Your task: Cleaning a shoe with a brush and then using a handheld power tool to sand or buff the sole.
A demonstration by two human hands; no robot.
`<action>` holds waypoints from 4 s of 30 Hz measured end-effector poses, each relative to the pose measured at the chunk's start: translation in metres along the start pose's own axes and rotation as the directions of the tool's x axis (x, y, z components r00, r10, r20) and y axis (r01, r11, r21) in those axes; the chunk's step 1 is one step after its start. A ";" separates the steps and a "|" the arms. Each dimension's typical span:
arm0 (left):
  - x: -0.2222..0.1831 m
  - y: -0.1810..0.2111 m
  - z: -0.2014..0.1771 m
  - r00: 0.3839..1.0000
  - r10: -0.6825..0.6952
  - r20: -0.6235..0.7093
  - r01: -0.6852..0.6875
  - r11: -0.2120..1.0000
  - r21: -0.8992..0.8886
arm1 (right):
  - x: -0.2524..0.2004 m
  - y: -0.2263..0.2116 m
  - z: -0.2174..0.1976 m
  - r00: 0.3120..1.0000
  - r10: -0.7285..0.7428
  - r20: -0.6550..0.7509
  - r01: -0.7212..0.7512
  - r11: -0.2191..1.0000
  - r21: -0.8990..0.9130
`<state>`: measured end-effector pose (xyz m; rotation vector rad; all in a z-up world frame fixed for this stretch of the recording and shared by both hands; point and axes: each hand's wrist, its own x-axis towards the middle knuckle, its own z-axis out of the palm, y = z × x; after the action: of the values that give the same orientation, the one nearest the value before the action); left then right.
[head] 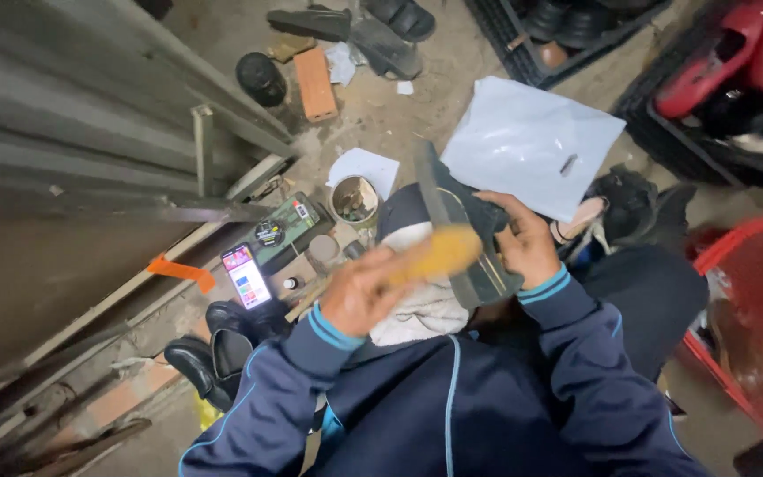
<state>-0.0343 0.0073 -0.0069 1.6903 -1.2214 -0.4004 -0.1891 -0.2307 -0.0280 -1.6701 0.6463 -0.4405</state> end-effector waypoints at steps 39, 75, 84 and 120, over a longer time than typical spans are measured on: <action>0.015 0.027 -0.031 0.986 -0.156 -0.055 0.164 0.967 0.195 | -0.018 -0.065 0.003 0.716 -0.499 0.489 0.698 0.476 -0.536; -0.002 -0.021 -0.015 0.859 -0.437 -0.266 0.216 0.782 -0.585 | -0.082 0.099 0.025 0.986 0.160 0.050 -0.157 0.776 0.610; 0.009 -0.036 -0.032 0.852 -0.468 -0.232 0.275 0.779 -0.563 | -0.051 0.104 0.059 0.889 0.308 0.338 -0.457 0.561 0.690; 0.005 0.016 0.018 0.946 -0.200 -0.256 0.253 0.948 0.195 | 0.010 -0.105 0.069 0.875 0.458 0.154 -0.360 0.405 0.840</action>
<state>-0.0543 -0.0064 -0.0006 2.0223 -0.9276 -0.1964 -0.1209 -0.1723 0.0604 -0.4809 0.7224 -0.3823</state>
